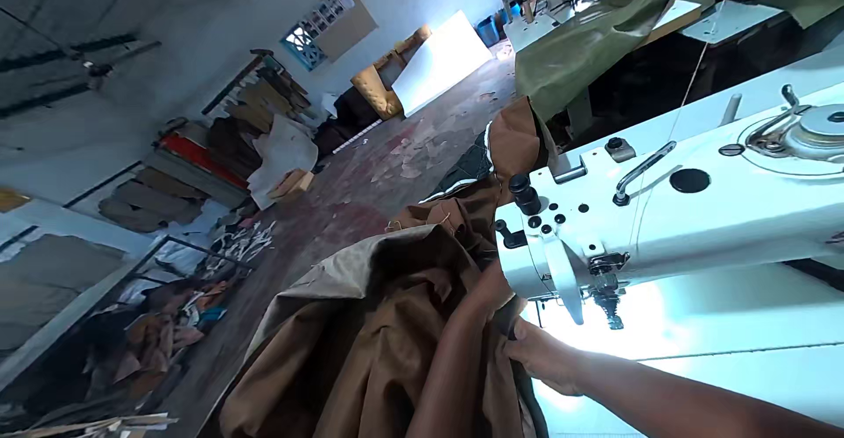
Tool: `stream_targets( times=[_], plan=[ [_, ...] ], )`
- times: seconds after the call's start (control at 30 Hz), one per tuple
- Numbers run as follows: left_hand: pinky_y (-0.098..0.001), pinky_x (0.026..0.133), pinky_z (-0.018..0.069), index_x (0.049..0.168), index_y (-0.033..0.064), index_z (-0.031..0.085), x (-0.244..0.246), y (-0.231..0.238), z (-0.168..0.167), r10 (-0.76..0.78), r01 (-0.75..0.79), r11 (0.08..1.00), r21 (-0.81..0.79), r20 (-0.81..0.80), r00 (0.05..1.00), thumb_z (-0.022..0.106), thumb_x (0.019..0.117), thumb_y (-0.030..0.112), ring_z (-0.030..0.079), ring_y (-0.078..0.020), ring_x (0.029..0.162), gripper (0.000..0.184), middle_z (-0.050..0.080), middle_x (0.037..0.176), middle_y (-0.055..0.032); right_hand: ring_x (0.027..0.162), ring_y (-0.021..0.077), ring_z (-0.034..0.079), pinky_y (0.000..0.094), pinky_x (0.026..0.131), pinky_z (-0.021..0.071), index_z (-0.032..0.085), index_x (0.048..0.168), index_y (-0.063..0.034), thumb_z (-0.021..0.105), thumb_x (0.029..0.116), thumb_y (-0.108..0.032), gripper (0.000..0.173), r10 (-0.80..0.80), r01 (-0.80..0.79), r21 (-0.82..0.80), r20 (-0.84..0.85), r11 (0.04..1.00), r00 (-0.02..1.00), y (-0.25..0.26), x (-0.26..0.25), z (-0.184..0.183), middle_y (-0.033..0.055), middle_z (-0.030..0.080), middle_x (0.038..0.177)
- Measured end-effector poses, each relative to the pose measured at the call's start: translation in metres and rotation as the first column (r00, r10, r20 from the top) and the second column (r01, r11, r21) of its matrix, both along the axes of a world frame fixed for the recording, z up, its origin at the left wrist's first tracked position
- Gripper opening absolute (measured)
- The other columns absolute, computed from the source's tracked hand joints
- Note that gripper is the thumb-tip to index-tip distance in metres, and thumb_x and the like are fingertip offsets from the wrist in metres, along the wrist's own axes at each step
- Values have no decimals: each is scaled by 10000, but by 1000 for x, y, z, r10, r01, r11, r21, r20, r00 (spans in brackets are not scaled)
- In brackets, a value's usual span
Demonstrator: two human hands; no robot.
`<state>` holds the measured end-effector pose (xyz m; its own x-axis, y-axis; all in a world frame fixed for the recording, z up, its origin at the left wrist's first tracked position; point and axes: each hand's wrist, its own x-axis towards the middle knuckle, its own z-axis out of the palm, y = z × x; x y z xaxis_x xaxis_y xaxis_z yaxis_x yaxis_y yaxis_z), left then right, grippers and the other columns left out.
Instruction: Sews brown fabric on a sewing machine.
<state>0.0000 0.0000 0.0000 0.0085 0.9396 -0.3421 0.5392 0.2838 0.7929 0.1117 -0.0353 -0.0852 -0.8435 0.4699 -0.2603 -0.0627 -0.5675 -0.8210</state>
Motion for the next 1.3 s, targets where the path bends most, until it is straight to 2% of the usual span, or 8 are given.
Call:
stream_targets(
  times=[0.2, 0.27, 0.43, 0.73, 0.93, 1.13, 1.2, 1.3],
  plan=[
    [-549, 954, 498, 1203, 16, 641, -2, -30, 34, 63, -103, 994, -31, -609, 791, 553, 1061, 368, 647, -335, 1070, 389, 673, 1131, -195, 1088, 114, 662, 304, 940, 560, 490, 1370, -83, 557, 1019, -36, 360, 3, -1, -26, 48, 1000, 999, 1, 0, 3, 62, 643, 1220],
    [-586, 1050, 458, 1332, 8, 606, -12, -32, 27, -14, -172, 967, -189, -713, 701, 521, 1044, 503, 616, -383, 1218, 579, 652, 1268, -231, 1046, 117, 680, 304, 916, 572, 499, 1314, -66, 554, 1006, -6, 319, 24, -24, -16, 4, 1000, 1000, 2, 1, 1, 66, 661, 1166],
    [-600, 1100, 400, 1374, 2, 578, -31, -27, 6, -186, -239, 868, -435, -732, 656, 507, 1025, 572, 544, -389, 1320, 672, 584, 1384, -247, 990, 121, 695, 305, 890, 577, 539, 1231, -53, 620, 988, -47, 256, 55, -54, 45, -40, 998, 998, 2, -2, -7, 65, 686, 1095],
    [-617, 1058, 435, 1328, 78, 638, -32, -28, -7, -130, -225, 907, -357, -743, 657, 448, 1079, 398, 586, -368, 1272, 447, 635, 1328, -201, 997, 125, 691, 309, 890, 572, 544, 1232, -45, 646, 979, -80, 275, 54, -55, 86, 19, 995, 998, 1, -1, -6, 75, 682, 1102],
    [-467, 696, 511, 1065, -20, 638, -39, -34, -3, 584, -501, 803, 323, -258, 770, 437, 1109, 280, 602, -269, 747, 364, 619, 852, -169, 1045, 132, 667, 327, 908, 559, 536, 1292, -39, 582, 953, 28, 349, 26, -38, 127, 93, 991, 995, -1, 1, 0, 87, 657, 1162],
    [-279, 569, 403, 825, 68, 476, -9, -16, 32, 655, -349, 466, 813, -51, 754, 409, 1090, 205, 437, -86, 576, 305, 410, 661, -3, 1056, 116, 664, 302, 925, 559, 536, 1304, -67, 696, 944, -59, 394, -1, -6, 94, 73, 996, 997, -2, 1, 2, 65, 659, 1169],
    [-361, 651, 465, 864, 9, 537, -6, -12, 28, 673, -259, 557, 789, -247, 697, 426, 1068, 183, 540, -175, 663, 290, 509, 717, -81, 1075, 115, 662, 301, 935, 557, 510, 1351, -63, 648, 957, -15, 419, -11, 6, 84, 65, 996, 998, -3, 2, 3, 71, 648, 1205],
    [-595, 1046, 466, 1261, -70, 620, -11, -21, 17, 396, -224, 915, 336, -637, 662, 454, 1094, 215, 624, -416, 1206, 369, 650, 1253, -274, 1075, 118, 673, 308, 935, 559, 507, 1316, -44, 597, 975, -7, 354, -9, 8, 94, 15, 996, 1000, -3, 0, -1, 81, 661, 1198]
  ],
)
